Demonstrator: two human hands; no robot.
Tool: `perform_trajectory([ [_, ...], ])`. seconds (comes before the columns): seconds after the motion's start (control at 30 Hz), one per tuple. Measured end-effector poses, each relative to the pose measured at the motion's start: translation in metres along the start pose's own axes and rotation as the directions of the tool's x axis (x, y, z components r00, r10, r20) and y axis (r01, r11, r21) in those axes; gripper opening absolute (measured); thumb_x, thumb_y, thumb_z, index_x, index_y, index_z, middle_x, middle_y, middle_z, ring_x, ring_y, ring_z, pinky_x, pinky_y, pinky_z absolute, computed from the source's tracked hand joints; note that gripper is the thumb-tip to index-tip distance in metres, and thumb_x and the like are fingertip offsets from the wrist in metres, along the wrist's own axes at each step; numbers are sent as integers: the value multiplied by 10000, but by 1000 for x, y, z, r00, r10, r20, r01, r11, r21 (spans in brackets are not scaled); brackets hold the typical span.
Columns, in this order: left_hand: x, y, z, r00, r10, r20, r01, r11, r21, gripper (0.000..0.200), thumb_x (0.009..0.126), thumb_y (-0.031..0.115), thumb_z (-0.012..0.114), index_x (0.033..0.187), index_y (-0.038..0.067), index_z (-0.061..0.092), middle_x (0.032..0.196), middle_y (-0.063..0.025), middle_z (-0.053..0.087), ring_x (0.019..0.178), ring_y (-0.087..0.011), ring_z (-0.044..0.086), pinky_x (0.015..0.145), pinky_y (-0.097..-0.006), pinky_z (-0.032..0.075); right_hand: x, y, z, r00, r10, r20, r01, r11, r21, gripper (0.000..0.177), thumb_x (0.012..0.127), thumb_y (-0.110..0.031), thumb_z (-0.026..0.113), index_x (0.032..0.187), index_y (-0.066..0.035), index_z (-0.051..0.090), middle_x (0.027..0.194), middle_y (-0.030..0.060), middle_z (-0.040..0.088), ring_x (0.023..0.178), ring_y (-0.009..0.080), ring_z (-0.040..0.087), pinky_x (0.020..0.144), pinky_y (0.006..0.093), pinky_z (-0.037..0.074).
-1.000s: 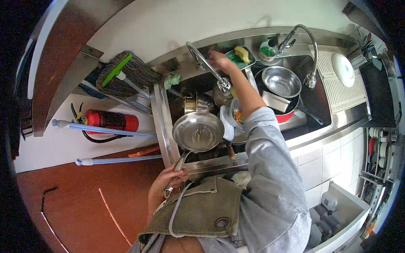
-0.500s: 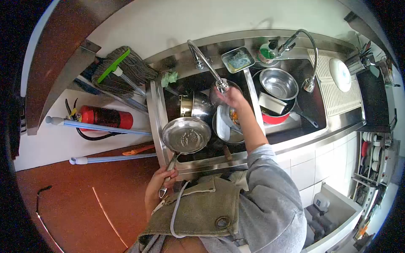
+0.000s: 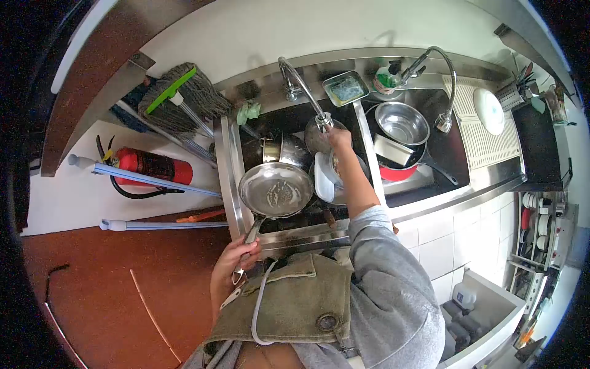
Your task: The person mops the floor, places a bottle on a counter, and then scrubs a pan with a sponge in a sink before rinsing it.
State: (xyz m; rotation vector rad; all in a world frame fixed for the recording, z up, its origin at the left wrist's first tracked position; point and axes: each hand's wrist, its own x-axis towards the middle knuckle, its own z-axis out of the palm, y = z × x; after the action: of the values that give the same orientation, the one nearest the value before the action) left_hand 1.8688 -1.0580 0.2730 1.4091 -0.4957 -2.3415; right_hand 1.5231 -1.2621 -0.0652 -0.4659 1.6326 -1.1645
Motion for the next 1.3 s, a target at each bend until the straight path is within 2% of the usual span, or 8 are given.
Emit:
perform_trajectory([
  [0.07,-2,0,3,1000,16,-4,-16,999,33,145,845,165,553,900,73,454,689,6,438,453,-57,368,385,-209,254,-1,-2,-3,982,-189,9,184,944,-273,430,725,-381,699,793,39,639,672,147,627,560,254,608,540,360,466],
  [0.13,-1,-2,2,1000,23,1,-23,999,38,142,846,167,552,893,74,456,686,7,438,454,-60,373,386,-209,257,-37,-41,-4,983,-84,-163,1,891,-453,480,681,-442,711,791,20,650,665,176,617,610,276,625,580,371,475],
  [0.37,-5,-6,4,998,45,-42,-41,995,88,134,849,171,552,862,74,460,676,6,445,461,-63,394,390,-209,279,-40,-52,9,952,-247,-181,51,710,-703,342,794,-295,655,711,36,639,683,131,637,612,215,620,567,334,467],
  [0.63,0,-5,-2,999,48,-20,-46,994,95,141,847,173,552,865,69,459,684,-16,480,438,-67,399,376,-222,287,-47,-72,-1,999,-39,-15,38,995,-97,201,809,-134,535,934,-5,623,687,13,568,574,111,490,496,274,367],
  [0.77,11,6,-7,999,47,22,-50,993,109,141,847,159,544,890,51,463,693,-42,509,411,-77,399,366,-224,296,-96,-129,-13,872,-411,266,349,902,253,363,745,-72,553,1106,-28,550,893,42,621,802,139,571,689,240,419],
  [0.83,16,16,3,998,68,-6,-67,991,118,129,853,148,535,884,42,469,686,-38,499,436,-78,419,379,-212,307,-120,-142,-8,730,-537,422,668,690,-278,447,699,-56,599,1136,-36,506,859,117,623,802,226,606,705,347,462],
  [0.97,40,36,8,995,72,63,-79,990,121,121,859,142,531,833,36,480,666,-25,483,455,-72,423,406,-209,311,-149,-151,13,684,-569,456,726,476,-496,453,641,-64,684,1051,-45,492,871,215,589,844,373,575,689,410,456],
  [1.3,96,65,26,988,75,138,-95,986,139,174,836,104,531,682,45,473,684,-51,511,448,-76,436,414,-219,346,-176,-165,17,759,-483,437,649,500,-573,473,624,-78,715,1041,-54,491,856,193,612,853,378,580,703,413,460],
])
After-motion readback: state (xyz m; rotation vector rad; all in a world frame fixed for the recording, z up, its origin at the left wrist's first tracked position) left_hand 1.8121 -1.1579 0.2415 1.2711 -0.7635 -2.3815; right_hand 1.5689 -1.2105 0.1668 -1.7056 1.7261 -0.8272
